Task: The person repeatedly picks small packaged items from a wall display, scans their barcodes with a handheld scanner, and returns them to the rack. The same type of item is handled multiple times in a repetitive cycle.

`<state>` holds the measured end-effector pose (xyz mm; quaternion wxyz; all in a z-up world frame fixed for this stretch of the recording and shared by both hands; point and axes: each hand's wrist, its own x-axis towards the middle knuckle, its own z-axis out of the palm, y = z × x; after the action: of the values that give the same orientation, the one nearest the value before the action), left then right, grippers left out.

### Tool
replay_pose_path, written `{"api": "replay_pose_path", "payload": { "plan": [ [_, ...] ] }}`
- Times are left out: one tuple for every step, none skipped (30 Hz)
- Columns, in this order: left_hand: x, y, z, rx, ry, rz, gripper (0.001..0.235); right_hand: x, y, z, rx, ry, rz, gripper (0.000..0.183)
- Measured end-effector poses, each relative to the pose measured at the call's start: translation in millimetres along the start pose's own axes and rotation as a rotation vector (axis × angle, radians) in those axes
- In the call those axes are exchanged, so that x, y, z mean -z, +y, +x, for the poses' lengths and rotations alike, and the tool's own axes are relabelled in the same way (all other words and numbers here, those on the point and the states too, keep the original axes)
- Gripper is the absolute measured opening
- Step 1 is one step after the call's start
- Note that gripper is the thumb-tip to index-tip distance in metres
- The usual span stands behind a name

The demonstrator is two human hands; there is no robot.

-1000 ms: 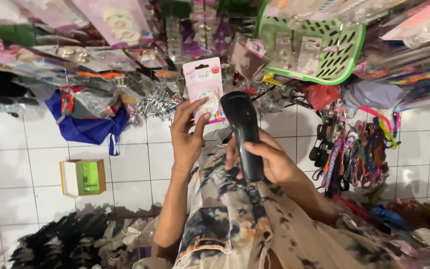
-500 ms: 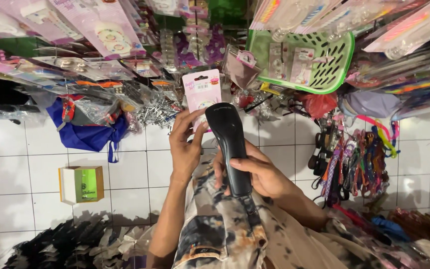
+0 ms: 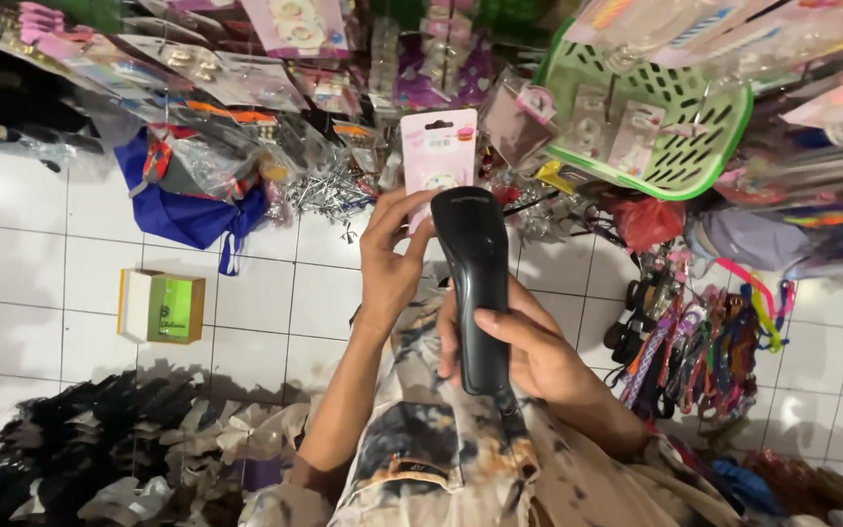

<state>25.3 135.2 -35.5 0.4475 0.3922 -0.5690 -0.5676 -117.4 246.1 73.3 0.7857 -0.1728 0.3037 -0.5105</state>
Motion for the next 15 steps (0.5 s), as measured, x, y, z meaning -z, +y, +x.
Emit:
{"api": "replay_pose_path", "payload": {
  "plan": [
    [0.8, -0.7, -0.8, 0.0, 0.007, 0.002, 0.032, -2.1, -1.0, -0.5, -0.006, -0.005, -0.001, 0.044],
    [0.9, -1.7, -2.3, 0.0, 0.003, -0.008, 0.031, -4.6, -1.0, -2.6, 0.004, -0.018, 0.01, 0.044],
    [0.4, -2.7, -3.6, 0.001, -0.002, -0.017, 0.031, -6.8, -1.4, -4.8, 0.013, -0.031, 0.021, 0.043],
    [1.3, -3.4, -3.0, 0.0, -0.004, -0.018, 0.031, -8.4, -2.3, -3.6, 0.016, -0.03, 0.021, 0.043],
    [2.0, -4.0, -2.3, -0.002, 0.001, -0.016, 0.03, -9.9, -3.4, -2.5, 0.025, -0.039, 0.009, 0.042],
    [2.3, -5.0, -2.8, 0.0, 0.004, -0.017, 0.03, -11.4, -3.8, -2.3, 0.034, -0.044, -0.002, 0.041],
    [3.1, -5.3, -4.6, 0.001, 0.0, -0.018, 0.03, -11.3, -1.5, -1.5, 0.036, -0.041, -0.001, 0.041],
    [4.2, -5.5, -4.7, 0.0, 0.005, -0.008, 0.03, -11.1, 0.2, 0.4, 0.03, -0.025, -0.013, 0.041],
    [5.3, -5.3, -4.7, -0.001, 0.009, 0.002, 0.03, -11.1, 1.6, 2.4, 0.024, -0.009, -0.024, 0.04],
    [6.5, -4.7, -4.7, -0.005, 0.006, 0.001, 0.03, -11.3, 2.9, 3.9, 0.028, -0.01, -0.026, 0.04],
    [7.6, -3.9, -4.6, 0.001, 0.008, -0.002, 0.03, -11.5, 4.1, 5.5, 0.027, -0.002, -0.033, 0.04],
    [8.7, -3.3, -5.3, 0.009, 0.009, -0.007, 0.03, -11.9, 5.7, 6.5, 0.025, 0.007, -0.04, 0.04],
    [9.4, -2.2, -5.7, 0.007, 0.006, -0.008, 0.03, -12.7, 6.4, 6.3, 0.028, 0.008, -0.04, 0.04],
    [10.6, -1.1, -5.2, 0.009, 0.003, -0.012, 0.03, -13.4, 6.8, 7.1, 0.03, 0.008, -0.047, 0.039],
    [11.9, 0.1, -4.6, 0.012, 0.0, -0.017, 0.03, -14.1, 7.2, 7.9, 0.032, 0.007, -0.053, 0.038]
  ]
}}
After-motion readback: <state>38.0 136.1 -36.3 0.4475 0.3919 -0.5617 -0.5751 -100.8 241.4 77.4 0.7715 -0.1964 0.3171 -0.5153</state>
